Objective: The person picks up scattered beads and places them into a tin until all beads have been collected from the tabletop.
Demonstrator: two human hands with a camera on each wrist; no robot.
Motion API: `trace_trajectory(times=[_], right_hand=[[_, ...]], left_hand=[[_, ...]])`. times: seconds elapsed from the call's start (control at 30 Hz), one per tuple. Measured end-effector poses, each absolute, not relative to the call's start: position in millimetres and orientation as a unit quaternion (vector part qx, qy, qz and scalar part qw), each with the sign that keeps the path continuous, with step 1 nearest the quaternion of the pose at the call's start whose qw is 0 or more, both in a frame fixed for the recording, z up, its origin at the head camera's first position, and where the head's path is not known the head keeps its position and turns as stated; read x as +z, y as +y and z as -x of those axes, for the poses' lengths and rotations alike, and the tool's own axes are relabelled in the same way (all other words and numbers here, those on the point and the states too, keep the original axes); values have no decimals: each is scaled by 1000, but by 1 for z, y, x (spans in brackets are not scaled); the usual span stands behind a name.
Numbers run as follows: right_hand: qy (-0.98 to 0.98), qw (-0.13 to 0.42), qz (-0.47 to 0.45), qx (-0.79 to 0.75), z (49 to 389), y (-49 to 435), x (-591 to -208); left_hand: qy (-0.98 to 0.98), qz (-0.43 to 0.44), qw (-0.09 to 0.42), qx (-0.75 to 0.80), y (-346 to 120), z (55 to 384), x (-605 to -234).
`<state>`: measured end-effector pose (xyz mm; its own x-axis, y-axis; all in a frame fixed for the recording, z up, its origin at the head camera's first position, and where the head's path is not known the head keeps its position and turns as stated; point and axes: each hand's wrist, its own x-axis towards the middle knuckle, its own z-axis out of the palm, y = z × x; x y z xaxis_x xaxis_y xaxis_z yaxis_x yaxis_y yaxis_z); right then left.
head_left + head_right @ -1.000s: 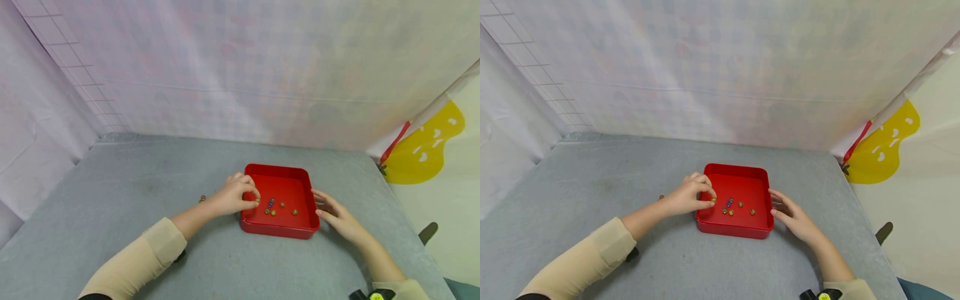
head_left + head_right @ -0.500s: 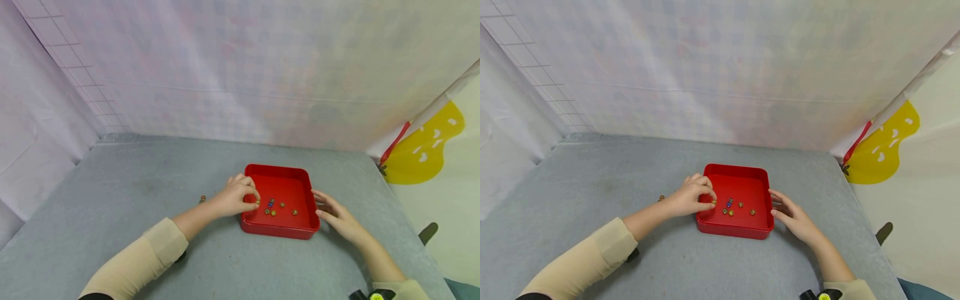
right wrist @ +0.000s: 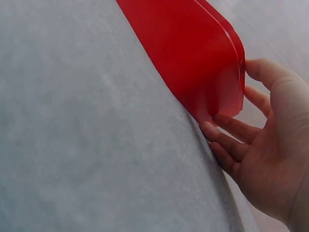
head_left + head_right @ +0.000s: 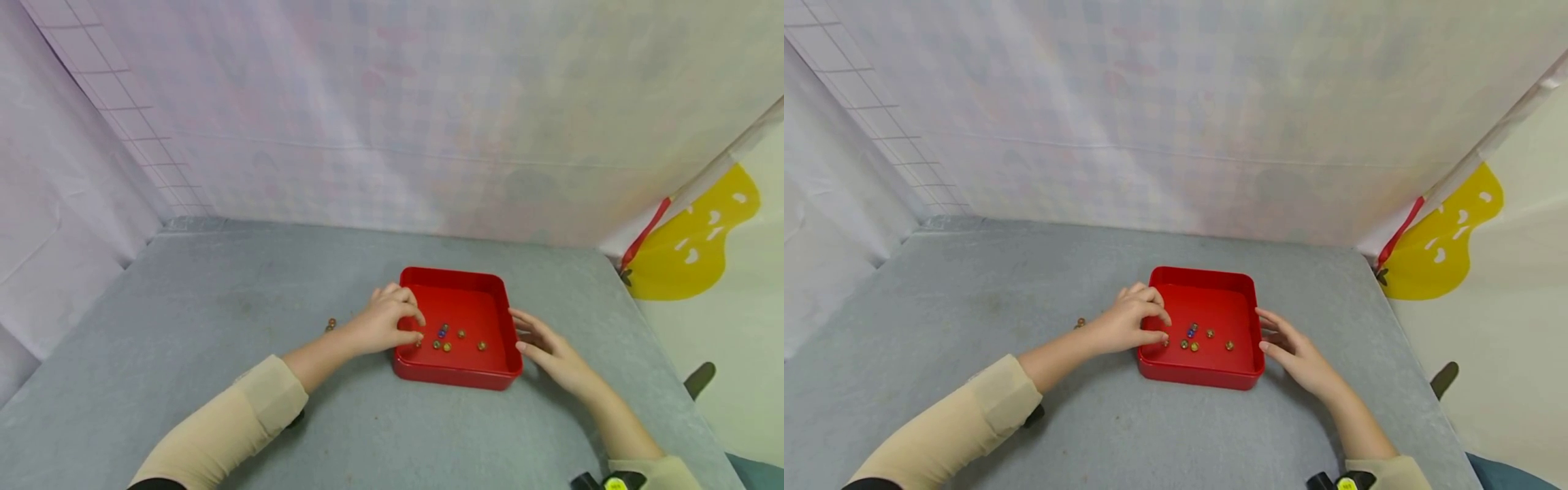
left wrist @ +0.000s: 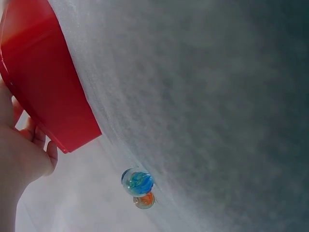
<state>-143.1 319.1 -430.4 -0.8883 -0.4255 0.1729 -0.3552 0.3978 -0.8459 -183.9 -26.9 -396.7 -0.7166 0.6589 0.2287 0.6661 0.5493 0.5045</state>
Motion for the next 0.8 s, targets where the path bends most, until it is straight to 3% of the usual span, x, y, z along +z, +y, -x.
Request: trace_trajectory(times=[0.8], right_hand=[[836, 40, 231, -496, 143, 320, -430]], left_hand=[[-868, 359, -2, -343, -36, 182, -390]])
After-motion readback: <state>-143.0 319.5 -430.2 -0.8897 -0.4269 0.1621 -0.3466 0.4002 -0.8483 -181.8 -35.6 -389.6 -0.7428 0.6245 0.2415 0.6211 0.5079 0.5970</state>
